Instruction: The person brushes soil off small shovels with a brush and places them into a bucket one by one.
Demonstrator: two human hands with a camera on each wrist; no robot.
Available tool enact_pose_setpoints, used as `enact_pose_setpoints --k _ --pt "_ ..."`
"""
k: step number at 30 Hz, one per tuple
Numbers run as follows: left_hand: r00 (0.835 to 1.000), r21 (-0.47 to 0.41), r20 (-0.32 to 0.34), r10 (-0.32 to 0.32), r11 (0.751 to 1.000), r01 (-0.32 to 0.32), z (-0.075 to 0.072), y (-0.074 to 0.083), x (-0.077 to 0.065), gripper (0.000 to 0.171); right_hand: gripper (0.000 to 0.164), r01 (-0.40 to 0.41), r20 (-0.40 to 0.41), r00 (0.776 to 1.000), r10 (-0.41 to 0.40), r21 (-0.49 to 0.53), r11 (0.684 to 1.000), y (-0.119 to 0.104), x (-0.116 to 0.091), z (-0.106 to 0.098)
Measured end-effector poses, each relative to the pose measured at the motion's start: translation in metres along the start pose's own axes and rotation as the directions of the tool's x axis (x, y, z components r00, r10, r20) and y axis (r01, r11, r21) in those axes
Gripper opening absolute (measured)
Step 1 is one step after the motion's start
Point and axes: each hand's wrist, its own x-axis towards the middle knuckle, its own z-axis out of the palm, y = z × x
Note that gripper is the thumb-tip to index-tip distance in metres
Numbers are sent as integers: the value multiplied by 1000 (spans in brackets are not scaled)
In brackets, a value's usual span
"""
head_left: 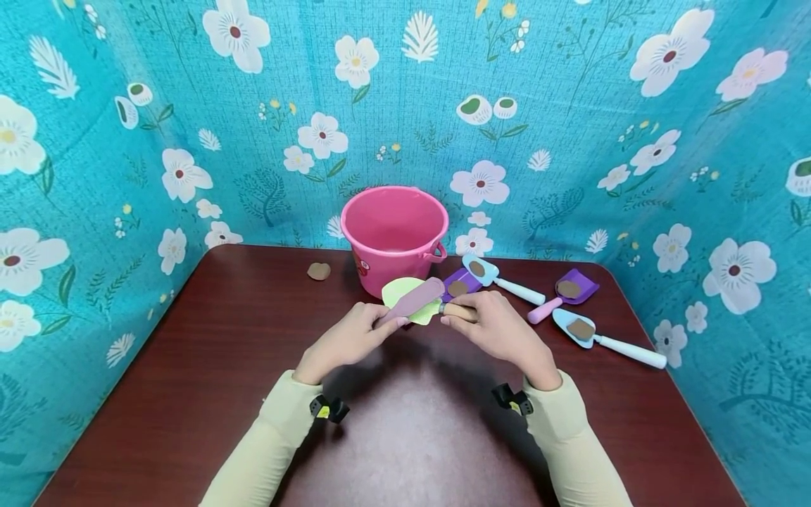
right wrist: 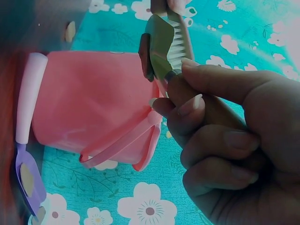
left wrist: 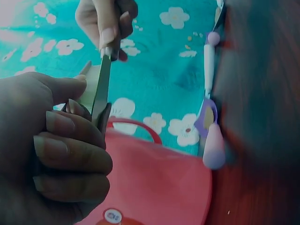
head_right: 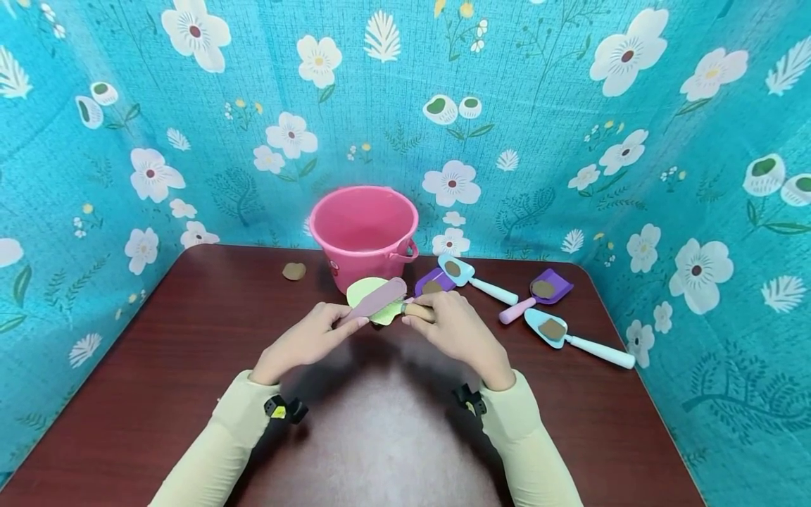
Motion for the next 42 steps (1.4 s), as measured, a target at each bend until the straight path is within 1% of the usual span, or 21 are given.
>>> enact_pose_setpoints --k 3,6,9,16,18,20,23,27,30,32,34,37,42 --pt "1000 42 -29 5 999 -3 -4 -4 0 33 13 5 3 1000 -5 -6 1000 0 0 -1" --pt "998 67 -56 -6 998 9 -9 -7 -1 35 24 13 1 1000 -13 -25 1000 -1 1 -2" --pt "997 82 -74 -27 996 34 -14 -11 -2 35 30 12 0 1000 -12 -33 999 -1 0 -2" --pt "991 110 -120 -67 991 81 -27 -16 -7 36 25 7 4 1000 -7 -42 999 -2 -1 -3" --pt "988 108 -134 -74 990 88 -31 -17 -9 34 23 -1 0 1000 1 -47 999 -2 -2 -3" --pt "987 103 -146 -73 991 89 -34 -17 -10 33 26 -10 -5 1000 10 -56 998 -2 -2 -3" --pt "985 100 -163 -62 992 79 -38 -17 -12 33 22 -24 -12 1000 23 -73 997 -1 -2 -2" --pt "983 78 -174 -56 994 71 -42 -16 -14 30 17 -42 3 999 43 -74 996 0 -1 0" --pt "982 55 -180 -52 997 62 -45 -15 -16 27 20 -46 7 999 47 -89 995 1 -1 2" --pt "982 41 -185 -46 998 55 -46 -14 -16 25 21 -41 1 999 41 -118 992 1 -1 3" --pt "981 32 -189 -35 999 42 -46 -13 -17 25 22 -31 -6 1000 30 -152 988 2 -1 4" --pt "982 21 -187 -23 999 27 -46 -13 -16 27 23 -12 -2 1000 12 -176 984 4 -1 5" --pt "984 -6 -175 -29 1000 28 -41 -12 -15 29 30 -3 -10 1000 1 -183 983 8 1 9"
